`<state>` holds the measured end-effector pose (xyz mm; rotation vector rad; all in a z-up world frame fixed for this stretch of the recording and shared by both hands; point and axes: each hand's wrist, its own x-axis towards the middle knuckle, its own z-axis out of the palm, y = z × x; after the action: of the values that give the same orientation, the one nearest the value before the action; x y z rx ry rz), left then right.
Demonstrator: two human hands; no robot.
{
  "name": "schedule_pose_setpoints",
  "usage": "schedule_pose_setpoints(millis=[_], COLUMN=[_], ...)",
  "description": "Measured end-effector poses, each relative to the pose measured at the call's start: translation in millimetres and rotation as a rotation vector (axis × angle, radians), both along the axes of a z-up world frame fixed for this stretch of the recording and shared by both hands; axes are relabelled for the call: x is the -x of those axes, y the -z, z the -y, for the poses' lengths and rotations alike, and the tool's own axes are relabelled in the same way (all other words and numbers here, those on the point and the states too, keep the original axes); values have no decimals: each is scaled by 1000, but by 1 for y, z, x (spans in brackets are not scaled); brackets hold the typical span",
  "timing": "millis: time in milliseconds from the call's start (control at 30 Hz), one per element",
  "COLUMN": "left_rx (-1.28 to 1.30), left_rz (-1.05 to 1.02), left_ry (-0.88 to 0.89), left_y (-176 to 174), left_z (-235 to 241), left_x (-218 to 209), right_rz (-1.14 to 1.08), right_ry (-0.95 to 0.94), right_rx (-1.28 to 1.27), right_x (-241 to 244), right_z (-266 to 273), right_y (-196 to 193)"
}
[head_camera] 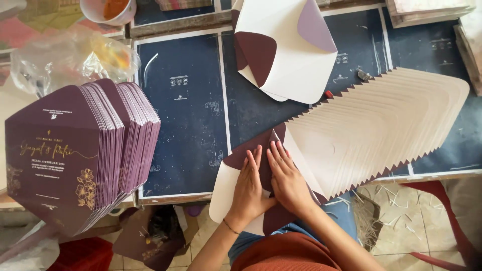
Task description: Fanning out paper liners, applying adhesive, and folding them into envelopes at a workstation.
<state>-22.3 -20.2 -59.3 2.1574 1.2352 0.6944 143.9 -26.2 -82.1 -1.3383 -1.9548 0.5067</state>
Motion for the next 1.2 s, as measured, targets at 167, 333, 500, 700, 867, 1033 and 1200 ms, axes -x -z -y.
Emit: schedule_pose_setpoints(millis=[167, 333, 500, 700, 867, 1033, 1200], left_rx=[326, 162, 265, -343, -632, -607, -586], left_rz=[-75, 131, 468, 218, 166, 191, 203], left_ry=[279, 127, 498, 522, 429, 428, 452], left_y=[-44, -52, -23, 21, 30, 54, 39], left_z=[-29, -70, -83, -71, -70, -67, -71], left_x=[21, -2, -38, -47, -50, -43, -48], right_rz=[205, -85, -448, -588, 464, 60, -562], right_ry=[97, 168, 200, 257, 657, 424, 74], right_rx=[-161, -147, -104, 92, -159, -29, 276], right_x=[9, 2, -19, -101, -136, -146, -108], right_z=[2, 1, 18, 16, -2, -6, -11], right_y=[12, -2, 32, 3, -12, -30, -44])
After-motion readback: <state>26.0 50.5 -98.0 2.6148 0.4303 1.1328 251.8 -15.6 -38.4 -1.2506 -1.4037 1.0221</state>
